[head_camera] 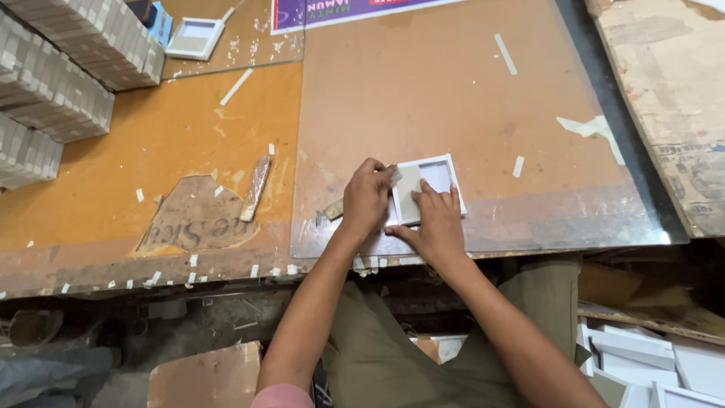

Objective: The person assembles small white picture frames on a workbench. They place a backing sheet into the frame, insert a photo, and press the frame edges together. The person repeats this process with multiple frames, handling each one individually.

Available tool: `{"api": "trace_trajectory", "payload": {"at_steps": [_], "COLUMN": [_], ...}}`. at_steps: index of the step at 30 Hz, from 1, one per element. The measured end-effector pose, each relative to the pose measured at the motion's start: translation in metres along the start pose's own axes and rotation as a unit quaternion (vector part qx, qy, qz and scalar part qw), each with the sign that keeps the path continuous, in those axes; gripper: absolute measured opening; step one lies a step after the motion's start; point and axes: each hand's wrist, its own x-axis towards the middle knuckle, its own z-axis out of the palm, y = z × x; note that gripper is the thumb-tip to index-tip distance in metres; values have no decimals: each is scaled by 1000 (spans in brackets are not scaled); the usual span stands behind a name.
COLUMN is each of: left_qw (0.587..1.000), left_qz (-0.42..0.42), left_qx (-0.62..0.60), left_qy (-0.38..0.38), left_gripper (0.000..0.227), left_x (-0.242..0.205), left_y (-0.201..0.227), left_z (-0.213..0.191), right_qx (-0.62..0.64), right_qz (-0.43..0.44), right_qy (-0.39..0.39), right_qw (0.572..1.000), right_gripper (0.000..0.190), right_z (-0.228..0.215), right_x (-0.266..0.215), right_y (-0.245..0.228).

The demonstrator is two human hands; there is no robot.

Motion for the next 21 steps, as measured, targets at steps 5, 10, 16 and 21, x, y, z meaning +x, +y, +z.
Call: {"api": "trace_trajectory", "payload": {"at_steps": [5, 10, 16, 21], "left_qw": [992, 967, 993, 996], "left_qz": [-22, -111, -80, -85], "left_qx": [-15, -184, -89, -20], "left_qy": [-120, -139, -2, 3], "left_gripper": [21, 29, 30, 23], "left_x": [-19, -38, -19, -21], "left_y": [13, 9, 10, 21], "left_z": [-13, -34, -54, -53], "right_qx": [61, 55, -12, -29], "right_qz": [30, -33, -112, -165], "right_qy": [-10, -59, -114, -182], "right_qw": [998, 996, 987, 969], "right_gripper": [77, 44, 31, 56], "right_z": [-5, -30, -72, -67], "right_x": [2, 8, 5, 23], "right_y": [3, 9, 31, 11]}}
